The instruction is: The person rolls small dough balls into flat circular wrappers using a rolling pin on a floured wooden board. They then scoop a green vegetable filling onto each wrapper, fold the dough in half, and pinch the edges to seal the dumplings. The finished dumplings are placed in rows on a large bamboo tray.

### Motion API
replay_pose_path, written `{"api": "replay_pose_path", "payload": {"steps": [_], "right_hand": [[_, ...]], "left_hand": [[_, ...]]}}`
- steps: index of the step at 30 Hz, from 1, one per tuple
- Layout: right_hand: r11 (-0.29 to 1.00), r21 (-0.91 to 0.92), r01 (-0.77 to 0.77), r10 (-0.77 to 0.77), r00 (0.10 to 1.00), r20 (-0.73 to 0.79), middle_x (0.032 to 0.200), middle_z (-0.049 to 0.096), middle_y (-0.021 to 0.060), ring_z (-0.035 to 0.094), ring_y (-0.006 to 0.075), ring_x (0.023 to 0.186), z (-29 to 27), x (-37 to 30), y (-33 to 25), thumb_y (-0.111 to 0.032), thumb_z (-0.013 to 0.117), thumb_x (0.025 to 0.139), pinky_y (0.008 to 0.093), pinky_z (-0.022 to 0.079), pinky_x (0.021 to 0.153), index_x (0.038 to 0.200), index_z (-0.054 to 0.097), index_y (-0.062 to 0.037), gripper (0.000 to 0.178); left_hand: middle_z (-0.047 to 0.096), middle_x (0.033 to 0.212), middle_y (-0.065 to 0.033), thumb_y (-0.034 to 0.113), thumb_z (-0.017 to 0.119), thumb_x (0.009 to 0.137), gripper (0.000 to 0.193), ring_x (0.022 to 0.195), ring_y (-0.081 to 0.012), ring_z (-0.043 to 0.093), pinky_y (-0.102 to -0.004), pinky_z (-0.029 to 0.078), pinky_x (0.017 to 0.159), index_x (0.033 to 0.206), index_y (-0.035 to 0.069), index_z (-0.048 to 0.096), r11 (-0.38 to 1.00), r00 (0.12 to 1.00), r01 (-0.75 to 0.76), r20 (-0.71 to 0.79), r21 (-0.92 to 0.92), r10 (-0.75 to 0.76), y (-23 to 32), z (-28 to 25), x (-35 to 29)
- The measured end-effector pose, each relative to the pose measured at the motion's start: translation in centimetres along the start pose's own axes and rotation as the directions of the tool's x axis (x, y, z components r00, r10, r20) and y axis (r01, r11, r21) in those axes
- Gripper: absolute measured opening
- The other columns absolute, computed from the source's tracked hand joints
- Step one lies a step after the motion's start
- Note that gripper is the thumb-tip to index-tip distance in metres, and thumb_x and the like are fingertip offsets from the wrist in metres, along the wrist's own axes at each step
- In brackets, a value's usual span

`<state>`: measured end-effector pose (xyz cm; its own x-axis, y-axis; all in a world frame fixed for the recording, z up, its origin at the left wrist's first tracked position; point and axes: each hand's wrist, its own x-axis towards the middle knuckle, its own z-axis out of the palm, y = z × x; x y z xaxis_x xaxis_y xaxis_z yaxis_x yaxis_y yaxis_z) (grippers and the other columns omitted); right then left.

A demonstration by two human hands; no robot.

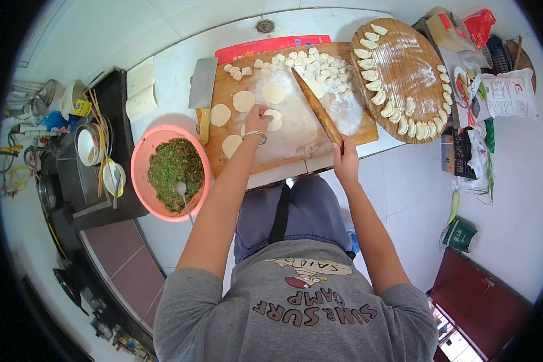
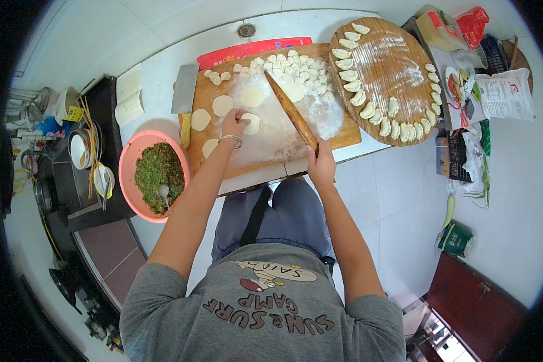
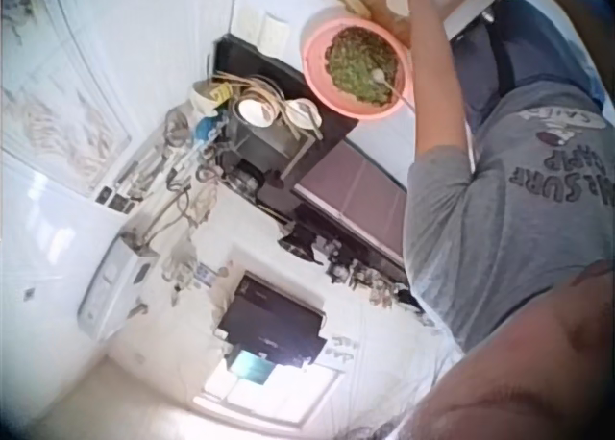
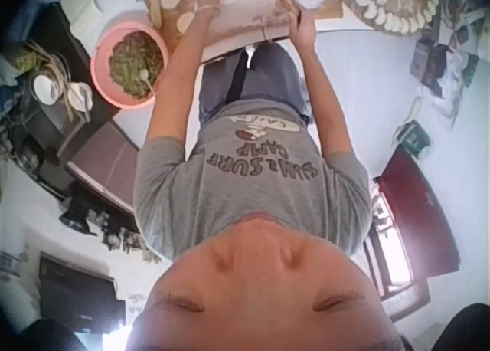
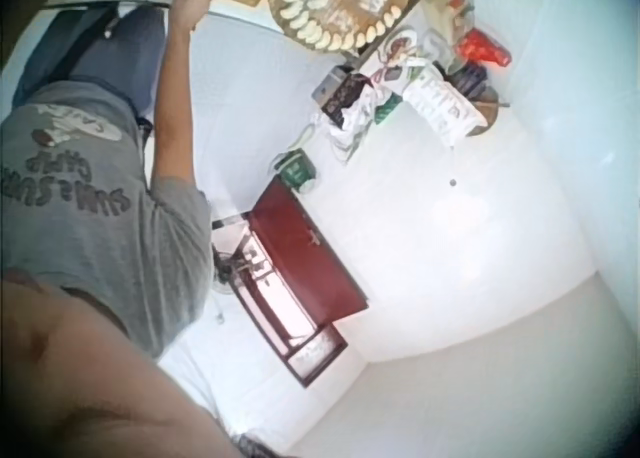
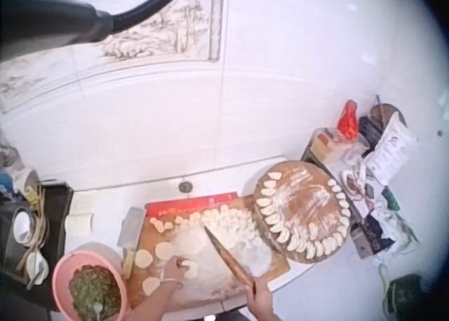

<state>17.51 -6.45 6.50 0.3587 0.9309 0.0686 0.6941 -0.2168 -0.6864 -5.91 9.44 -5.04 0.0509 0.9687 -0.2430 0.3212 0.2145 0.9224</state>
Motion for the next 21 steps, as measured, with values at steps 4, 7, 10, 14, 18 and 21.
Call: {"api": "replay_pose_path", "payload": {"steps": [4,7,10,14,18,21], "right_hand": [[1.0,0.008,-0.014,0.014,1.0,-0.001,0.095,0.058,0.0184,0.058,0.0353,0.083,-0.2,0.7,-0.4,-0.019,0.057,0.09,0.0416,0.047,0.072,0.115,0.054,-0.0014,0.031],[1.0,0.004,-0.013,0.013,1.0,0.014,0.095,0.058,0.0182,0.058,0.0351,0.083,-0.7,1.5,-0.5,-0.018,0.057,0.089,0.0414,0.047,0.072,0.115,0.054,-0.0015,0.031],[0.998,0.004,0.056,-0.056,0.998,0.021,0.094,0.058,0.0177,0.058,0.0347,0.082,-0.6,2.8,0.6,-0.018,0.058,0.089,0.0412,0.047,0.071,0.115,0.054,-0.0017,0.031],[0.995,0.033,0.089,-0.091,0.994,0.062,0.092,0.057,0.0164,0.058,0.0344,0.081,-1.0,4.4,1.0,-0.018,0.058,0.089,0.041,0.047,0.071,0.115,0.054,-0.0024,0.031],[0.985,0.039,0.166,-0.168,0.984,0.065,0.093,0.056,0.0149,0.058,0.0336,0.081,-1.2,5.8,1.5,-0.019,0.057,0.089,0.041,0.047,0.07,0.116,0.053,-0.0028,0.031],[0.992,0.041,0.119,-0.123,0.986,0.111,0.094,0.055,0.0144,0.058,0.0333,0.082,-1.7,6.4,1.2,-0.019,0.057,0.089,0.0407,0.047,0.071,0.116,0.053,-0.0029,0.031]], "left_hand": [[0.064,0.106,-0.0133,0.007,0.07,0.073,0.048,0.093,-0.0239,0.063,-0.0347,0.051,0.083,0.117,0.002,0.053,0.981,0.996,-0.073,0.037,-0.178,0.081,1.0,0.2,1.1],[0.055,0.123,-0.0171,0.012,0.067,0.076,0.048,0.108,-0.0294,0.057,-0.0397,0.048,0.09,0.12,0.002,0.051,0.862,0.982,-0.187,0.06,0.471,0.18,4.2,-1.1,-0.4],[0.042,0.138,-0.0191,0.022,0.066,0.078,0.06,0.126,-0.0329,0.044,-0.043,0.039,0.102,0.13,0.0,0.045,0.692,0.982,-0.188,0.133,0.697,0.133,3.2,-1.9,-2.8],[0.029,0.148,-0.0186,0.033,0.064,0.081,0.078,0.137,-0.034,0.029,-0.0431,0.026,0.111,0.141,-0.002,0.029,0.482,0.952,-0.284,0.183,0.829,0.246,1.7,-1.1,-7.0],[0.02,0.152,-0.0182,0.039,0.06,0.085,0.082,0.14,-0.0339,0.021,-0.0434,0.02,0.114,0.145,-0.002,0.022,0.45,0.98,-0.197,0.157,0.871,0.125,1.9,-0.4,-9.5],[0.019,0.153,-0.0182,0.039,0.059,0.085,0.081,0.141,-0.0339,0.019,-0.0436,0.016,0.115,0.145,-0.001,0.022,0.462,0.986,-0.166,0.131,0.871,0.107,3.1,0.4,-9.4]]}}
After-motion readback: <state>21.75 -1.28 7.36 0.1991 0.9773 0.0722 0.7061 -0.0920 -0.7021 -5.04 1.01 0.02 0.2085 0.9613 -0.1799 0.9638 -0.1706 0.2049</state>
